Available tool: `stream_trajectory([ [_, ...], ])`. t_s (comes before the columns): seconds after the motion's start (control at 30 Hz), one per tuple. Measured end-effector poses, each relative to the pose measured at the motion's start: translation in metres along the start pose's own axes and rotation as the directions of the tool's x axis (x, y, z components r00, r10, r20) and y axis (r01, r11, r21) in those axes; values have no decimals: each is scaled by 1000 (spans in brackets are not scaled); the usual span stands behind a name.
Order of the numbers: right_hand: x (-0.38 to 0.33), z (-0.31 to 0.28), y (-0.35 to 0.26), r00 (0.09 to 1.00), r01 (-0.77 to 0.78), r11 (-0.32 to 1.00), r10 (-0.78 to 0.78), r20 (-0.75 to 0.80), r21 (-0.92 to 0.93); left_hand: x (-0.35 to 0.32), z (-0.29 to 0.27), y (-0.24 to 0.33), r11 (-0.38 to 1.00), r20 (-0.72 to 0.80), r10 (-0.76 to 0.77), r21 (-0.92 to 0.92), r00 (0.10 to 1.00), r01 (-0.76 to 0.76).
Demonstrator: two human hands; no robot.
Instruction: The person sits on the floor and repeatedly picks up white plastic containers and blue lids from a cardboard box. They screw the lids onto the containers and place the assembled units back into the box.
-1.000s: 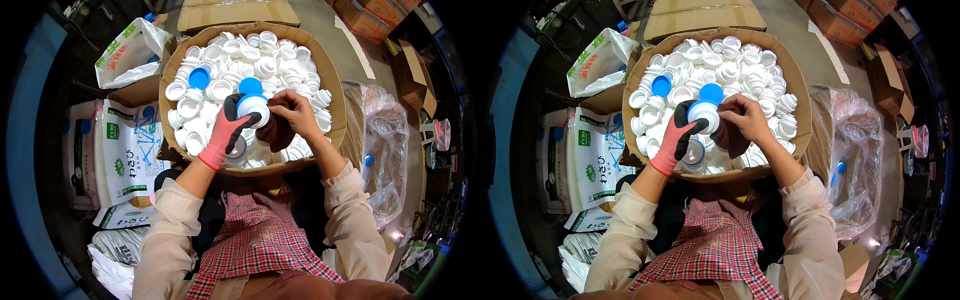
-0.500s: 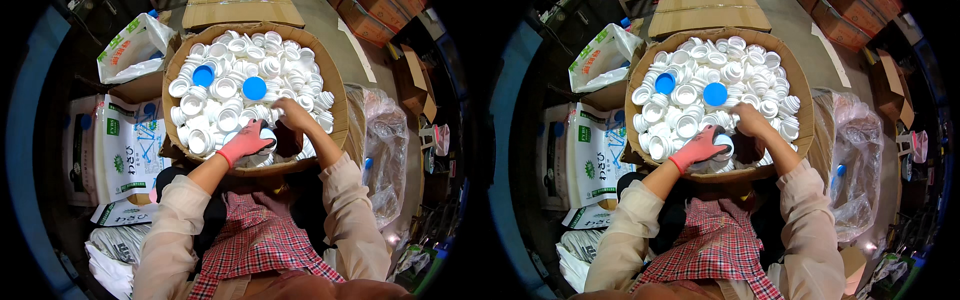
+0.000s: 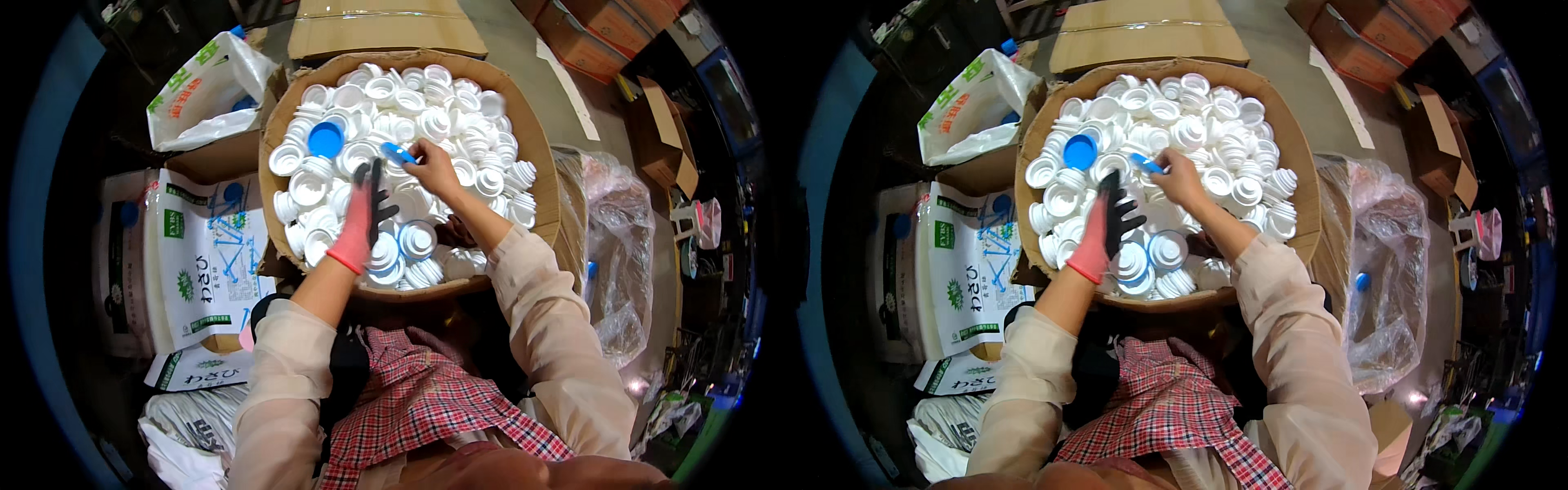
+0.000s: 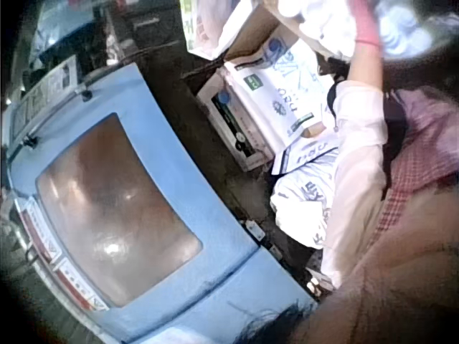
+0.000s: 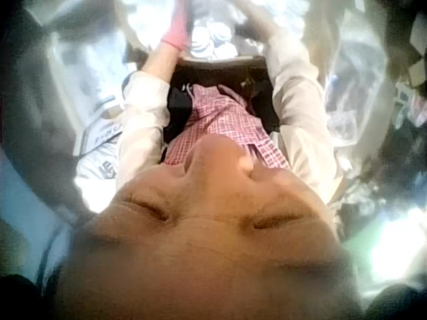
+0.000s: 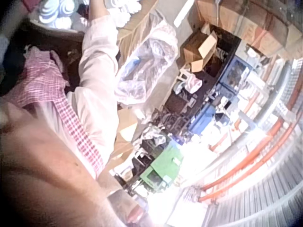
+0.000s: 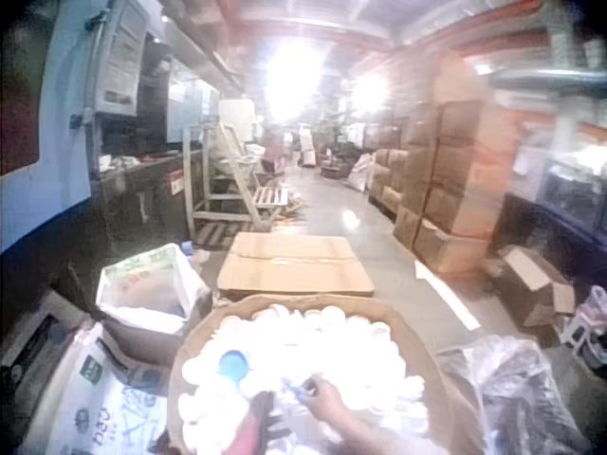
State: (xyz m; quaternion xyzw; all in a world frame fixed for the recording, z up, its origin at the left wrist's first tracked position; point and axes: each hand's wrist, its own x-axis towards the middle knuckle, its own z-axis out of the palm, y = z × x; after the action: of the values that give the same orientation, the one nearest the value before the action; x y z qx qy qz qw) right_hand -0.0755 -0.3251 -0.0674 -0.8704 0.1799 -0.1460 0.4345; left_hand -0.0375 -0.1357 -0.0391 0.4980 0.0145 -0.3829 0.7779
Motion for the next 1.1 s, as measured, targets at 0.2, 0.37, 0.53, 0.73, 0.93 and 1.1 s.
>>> stream_trajectory([
  [0.2, -29, -73, -15, 998, 55, 997, -56, -11, -49, -13, 1, 34, 840, 467, -52, -457, 882, 292],
  [0.37, -52, -100, 79, 940, -243, 566, 338, -47, -788, -12, 7, 51, 795, 651, 60, -490, 757, 358],
  [0.53, -51, -106, 92, 944, -234, 626, 330, -20, -744, -21, 23, 56, 838, 643, 56, -446, 764, 314],
  [0.73, -45, -145, 10, 979, -159, 986, 164, 119, -50, -22, 30, 59, 878, 631, 83, -413, 771, 243],
  [0.93, -79, -149, -77, 898, 419, 904, -401, 180, -82, -18, 19, 53, 979, 547, 77, -201, 834, 42],
  [1.1, -95, -118, -101, 694, 718, 560, -618, 368, -414, -33, 30, 60, 991, 352, -45, 132, 935, -2],
])
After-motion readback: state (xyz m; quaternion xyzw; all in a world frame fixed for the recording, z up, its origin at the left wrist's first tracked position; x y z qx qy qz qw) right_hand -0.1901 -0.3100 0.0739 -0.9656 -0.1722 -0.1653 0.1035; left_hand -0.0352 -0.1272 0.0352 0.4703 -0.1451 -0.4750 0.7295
